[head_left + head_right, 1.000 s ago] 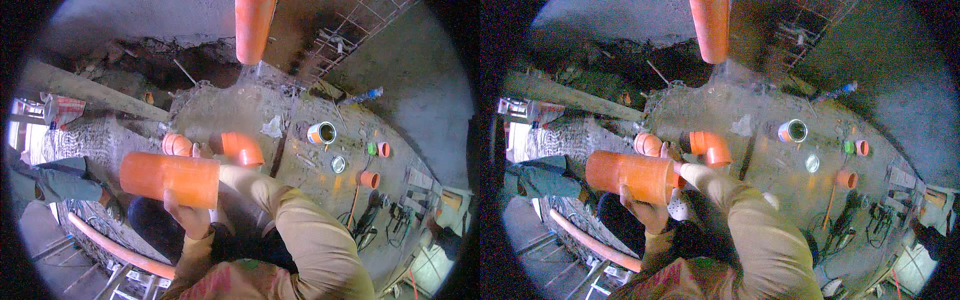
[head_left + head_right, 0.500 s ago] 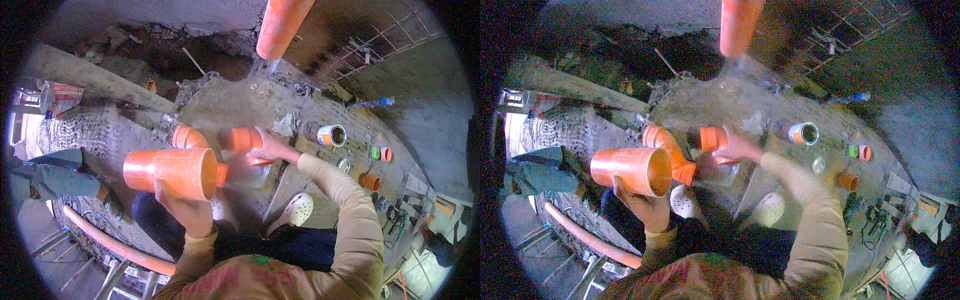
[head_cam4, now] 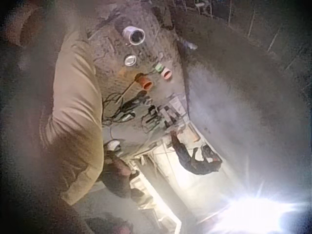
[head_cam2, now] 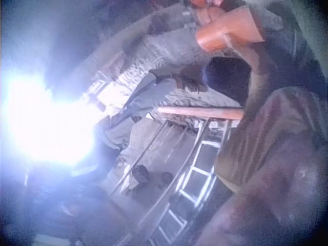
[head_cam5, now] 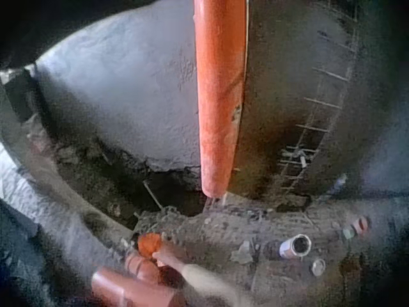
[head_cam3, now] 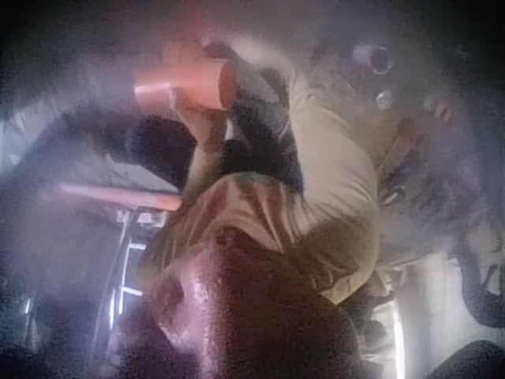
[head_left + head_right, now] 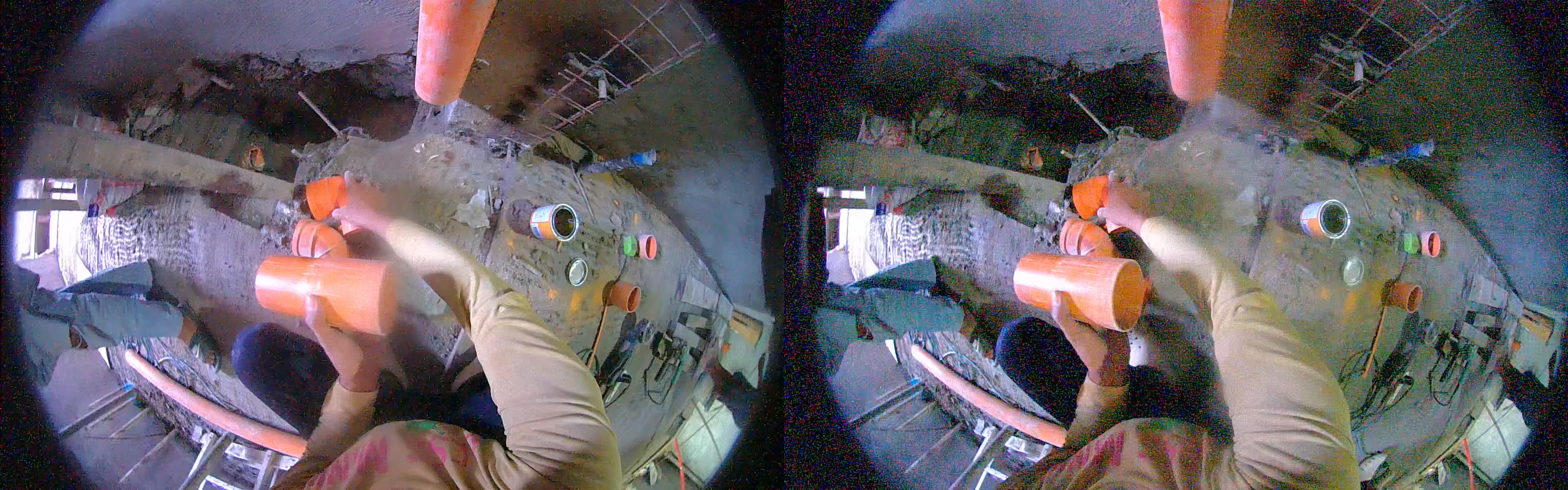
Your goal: The person assembles orange PVC pipes and fittings on the floor, applying adhesive to the joints and connecting them to a vertical pipe. They handle multiple pipe sections and elbow fittings, aligning and securing each connection.
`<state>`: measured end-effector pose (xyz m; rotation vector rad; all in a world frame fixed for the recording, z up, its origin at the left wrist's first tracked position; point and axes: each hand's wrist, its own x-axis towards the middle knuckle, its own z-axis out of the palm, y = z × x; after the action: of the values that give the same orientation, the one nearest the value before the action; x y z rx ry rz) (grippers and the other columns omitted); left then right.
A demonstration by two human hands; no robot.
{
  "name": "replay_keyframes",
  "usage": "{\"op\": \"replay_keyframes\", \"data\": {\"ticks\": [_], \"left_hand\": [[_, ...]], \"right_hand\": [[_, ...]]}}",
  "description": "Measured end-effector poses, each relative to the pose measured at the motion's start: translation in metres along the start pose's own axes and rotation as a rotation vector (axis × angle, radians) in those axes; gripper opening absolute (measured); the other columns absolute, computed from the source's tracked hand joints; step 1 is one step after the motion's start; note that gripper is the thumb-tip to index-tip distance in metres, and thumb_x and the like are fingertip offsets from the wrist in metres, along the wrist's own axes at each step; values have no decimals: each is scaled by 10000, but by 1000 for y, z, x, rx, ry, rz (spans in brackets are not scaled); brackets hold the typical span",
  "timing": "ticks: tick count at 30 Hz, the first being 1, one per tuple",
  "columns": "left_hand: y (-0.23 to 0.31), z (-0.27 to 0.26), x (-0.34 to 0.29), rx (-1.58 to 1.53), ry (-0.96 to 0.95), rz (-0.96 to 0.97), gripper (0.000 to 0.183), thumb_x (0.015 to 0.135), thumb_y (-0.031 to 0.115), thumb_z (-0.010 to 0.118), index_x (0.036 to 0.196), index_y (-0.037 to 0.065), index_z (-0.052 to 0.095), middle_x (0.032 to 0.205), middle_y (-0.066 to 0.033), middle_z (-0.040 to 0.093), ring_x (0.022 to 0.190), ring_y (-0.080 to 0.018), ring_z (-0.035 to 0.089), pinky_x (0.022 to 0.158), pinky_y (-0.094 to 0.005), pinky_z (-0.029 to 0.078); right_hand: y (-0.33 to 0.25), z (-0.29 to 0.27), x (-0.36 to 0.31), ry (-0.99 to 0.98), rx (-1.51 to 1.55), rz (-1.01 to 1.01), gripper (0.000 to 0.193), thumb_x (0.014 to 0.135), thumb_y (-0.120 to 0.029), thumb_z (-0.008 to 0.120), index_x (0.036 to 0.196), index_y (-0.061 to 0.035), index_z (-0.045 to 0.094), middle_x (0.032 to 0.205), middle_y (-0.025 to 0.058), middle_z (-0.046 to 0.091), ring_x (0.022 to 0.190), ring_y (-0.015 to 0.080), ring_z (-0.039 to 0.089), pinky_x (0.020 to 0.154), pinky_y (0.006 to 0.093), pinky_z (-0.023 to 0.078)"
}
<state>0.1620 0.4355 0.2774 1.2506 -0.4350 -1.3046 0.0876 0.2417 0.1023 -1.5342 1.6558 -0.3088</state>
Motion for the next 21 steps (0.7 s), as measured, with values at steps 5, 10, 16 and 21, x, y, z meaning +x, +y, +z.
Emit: {"op": "replay_keyframes", "data": {"ticks": [5,10,16,21], "left_hand": [[-8,1,11,-292,-40,-244,576,1056,458,452,1412,6,452,1304,-114,577,1209,-247,568,1036,-390,462],[-63,-23,24,34,-201,-243,575,1041,405,527,1479,55,397,1398,-116,504,1289,-237,510,1125,-408,401],[-70,-7,9,318,-478,-4,602,1027,203,588,1531,92,279,1500,-127,372,1378,-294,405,1186,-435,334],[-88,28,17,-164,-348,-344,686,963,62,655,1523,23,260,1440,-170,444,1342,-280,450,1173,-426,346]], "right_hand": [[45,-26,-11,177,-32,-275,717,829,-431,729,1372,-2,543,1285,265,624,1158,450,620,991,531,500],[101,-149,-115,-72,-295,-203,272,910,-171,613,1145,-48,673,1032,209,697,938,416,668,848,521,527],[184,-276,-233,348,-564,-16,253,947,-152,595,1156,-32,671,1017,206,685,951,414,658,858,511,527],[261,-284,-295,571,-372,92,344,967,-243,623,1242,-37,650,1187,230,664,1084,410,640,925,473,520]]}}
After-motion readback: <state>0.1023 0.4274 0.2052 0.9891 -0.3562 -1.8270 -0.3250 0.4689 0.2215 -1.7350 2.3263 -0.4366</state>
